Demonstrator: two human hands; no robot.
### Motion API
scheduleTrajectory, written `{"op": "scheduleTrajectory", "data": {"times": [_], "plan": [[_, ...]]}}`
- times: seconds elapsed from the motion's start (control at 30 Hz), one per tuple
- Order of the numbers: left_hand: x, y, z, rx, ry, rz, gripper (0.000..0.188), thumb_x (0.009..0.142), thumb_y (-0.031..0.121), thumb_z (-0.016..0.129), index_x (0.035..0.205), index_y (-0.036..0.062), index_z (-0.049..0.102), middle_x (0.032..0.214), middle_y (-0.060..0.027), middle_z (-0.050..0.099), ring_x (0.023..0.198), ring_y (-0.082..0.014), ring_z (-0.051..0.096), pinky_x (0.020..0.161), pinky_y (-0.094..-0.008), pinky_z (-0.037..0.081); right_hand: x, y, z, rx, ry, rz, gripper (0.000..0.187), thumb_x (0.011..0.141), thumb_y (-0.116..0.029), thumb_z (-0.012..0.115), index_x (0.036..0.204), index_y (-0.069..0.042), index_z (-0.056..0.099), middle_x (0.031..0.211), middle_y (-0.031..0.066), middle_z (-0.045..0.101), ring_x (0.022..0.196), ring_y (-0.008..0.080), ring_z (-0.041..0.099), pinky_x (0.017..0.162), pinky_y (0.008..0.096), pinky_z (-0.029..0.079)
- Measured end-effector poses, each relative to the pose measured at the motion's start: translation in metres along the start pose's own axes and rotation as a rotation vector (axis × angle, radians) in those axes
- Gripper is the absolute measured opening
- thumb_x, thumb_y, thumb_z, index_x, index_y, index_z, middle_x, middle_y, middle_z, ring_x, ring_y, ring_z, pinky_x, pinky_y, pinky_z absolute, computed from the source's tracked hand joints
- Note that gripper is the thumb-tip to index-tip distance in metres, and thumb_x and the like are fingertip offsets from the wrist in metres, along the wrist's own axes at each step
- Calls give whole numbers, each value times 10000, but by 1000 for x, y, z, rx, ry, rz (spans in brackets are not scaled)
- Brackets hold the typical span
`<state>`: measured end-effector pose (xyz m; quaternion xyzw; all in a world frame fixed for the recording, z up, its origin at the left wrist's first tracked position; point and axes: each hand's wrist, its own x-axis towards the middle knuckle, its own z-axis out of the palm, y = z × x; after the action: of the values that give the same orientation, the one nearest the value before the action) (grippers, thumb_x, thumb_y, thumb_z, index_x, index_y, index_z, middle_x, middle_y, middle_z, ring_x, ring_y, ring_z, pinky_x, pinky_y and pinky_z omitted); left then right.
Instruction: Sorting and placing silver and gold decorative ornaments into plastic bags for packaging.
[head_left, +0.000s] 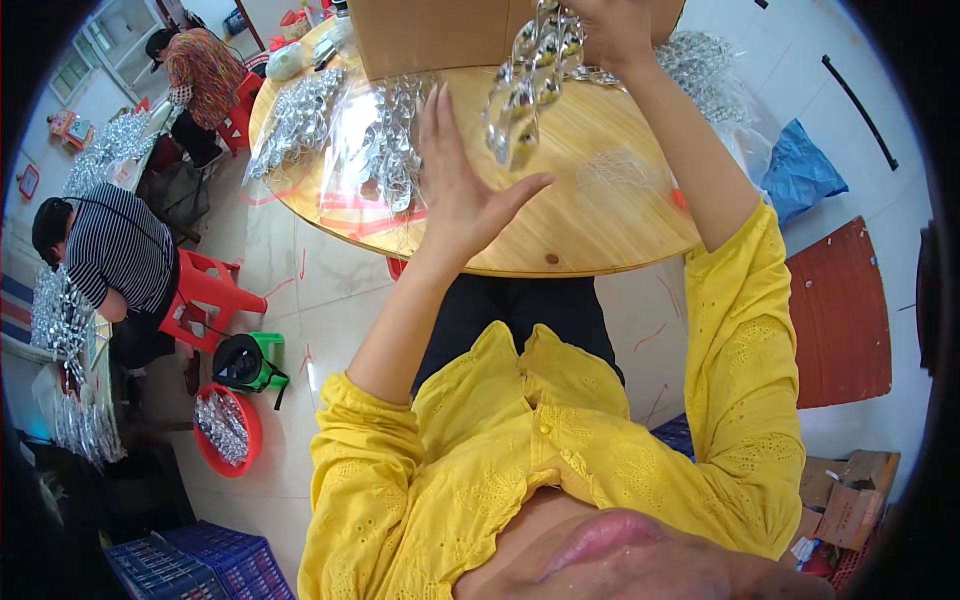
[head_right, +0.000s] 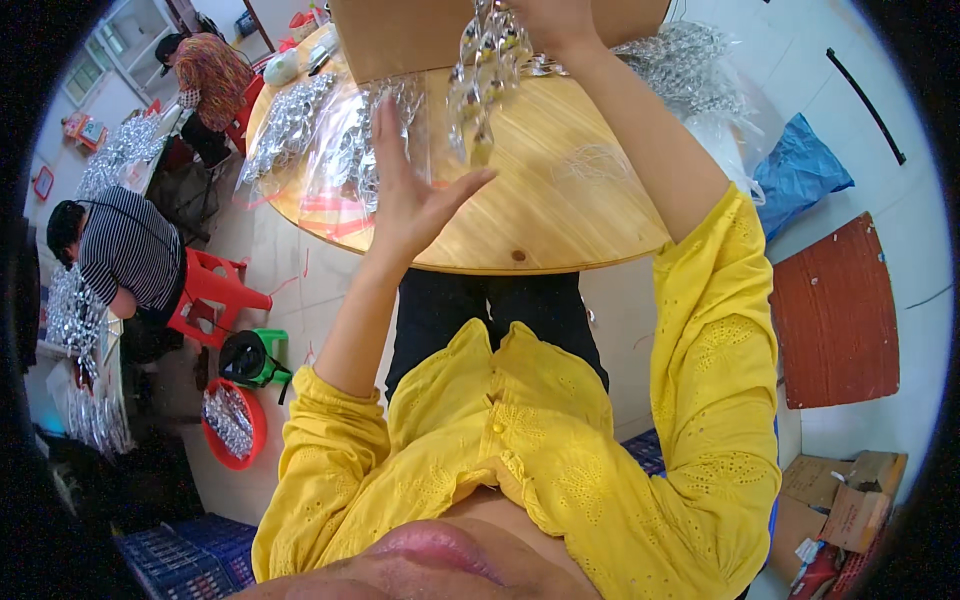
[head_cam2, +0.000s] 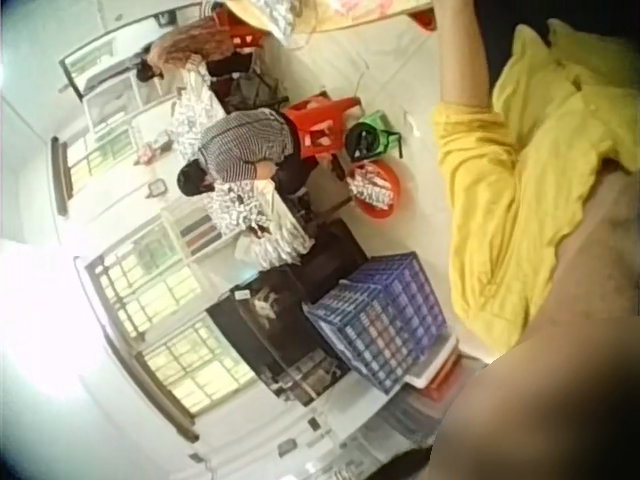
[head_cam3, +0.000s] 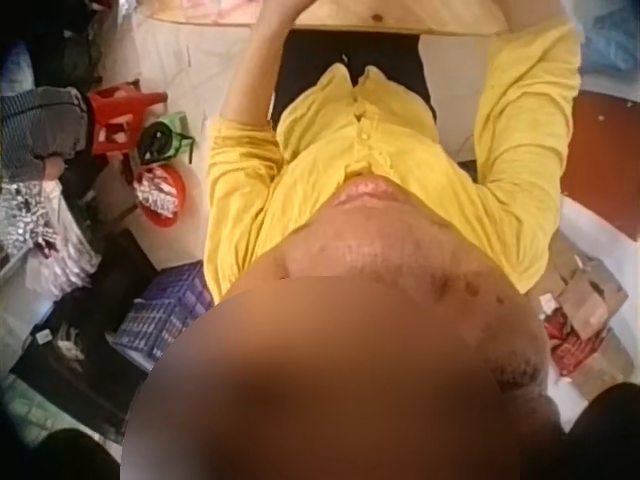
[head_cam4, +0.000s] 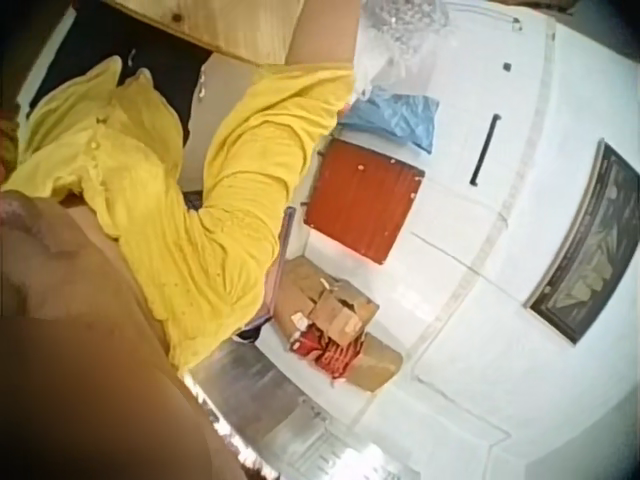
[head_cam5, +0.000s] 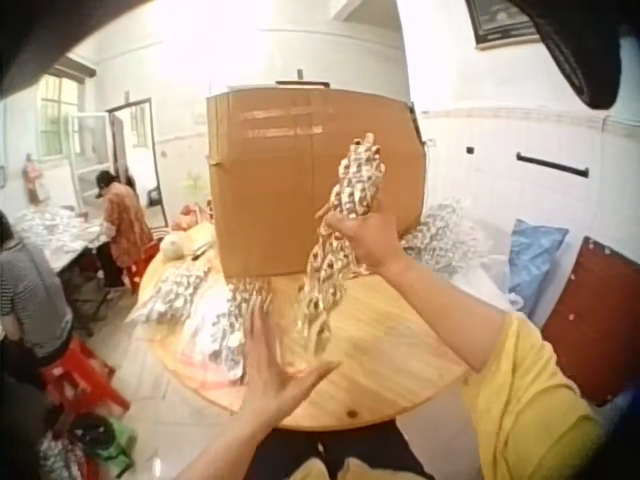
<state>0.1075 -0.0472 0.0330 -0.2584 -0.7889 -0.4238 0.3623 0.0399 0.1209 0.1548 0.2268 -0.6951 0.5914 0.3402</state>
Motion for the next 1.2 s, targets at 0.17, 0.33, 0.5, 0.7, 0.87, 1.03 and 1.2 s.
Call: {"op": "scheduleTrajectory", "data": {"times": [0.17,0.33,0.5,0.7,0.87,1.03,1.2], "plan": [[14,4,38,-100,-73,-88,1057,503,371,759,1246,-53,139,1182,-250,350,1087,-342,374,905,-412,294,-26,-4,14,-62,-92,95,59,699,-85,578,668,-36,570,636,33,567,556,111,528,513,239,432],[-10,-7,63,-346,-74,-252,765,590,218,707,1191,-9,292,908,-196,544,826,-310,546,704,-336,437,-74,29,13,76,-69,341,188,673,-86,619,819,18,565,755,91,607,673,147,583,628,266,460],[-29,-25,81,-580,-215,-446,453,638,156,638,1001,-16,429,858,-174,536,771,-260,550,663,-318,433,-105,40,16,57,-199,241,217,673,-122,662,797,-6,525,684,38,577,665,108,573,593,238,457],[-11,-44,-3,-81,-163,-81,794,624,273,666,1250,15,252,1199,-209,352,1133,-366,300,936,-403,257,-66,35,-20,264,-72,339,260,703,-95,576,931,-26,472,712,75,561,579,163,571,489,246,460],[-12,-135,-74,729,-253,-161,719,627,125,613,1267,152,286,1272,-112,324,1205,-325,224,963,-413,213,-79,23,-32,942,-417,863,210,712,-178,538,814,4,519,622,22,486,587,151,527,478,260,447],[-11,-175,-76,671,-276,-42,502,736,123,550,1212,180,400,1223,-107,403,1163,-300,326,923,-381,279,-134,1,40,831,-605,1489,145,680,-109,525,796,-25,509,582,39,469,477,153,497,441,283,436],[23,-120,-64,100,-175,-229,241,813,238,487,991,103,579,831,-173,581,759,-297,570,668,-322,436,-164,18,80,1074,-803,1618,90,706,-102,506,773,-47,481,561,26,452,476,145,478,456,278,435]]}}
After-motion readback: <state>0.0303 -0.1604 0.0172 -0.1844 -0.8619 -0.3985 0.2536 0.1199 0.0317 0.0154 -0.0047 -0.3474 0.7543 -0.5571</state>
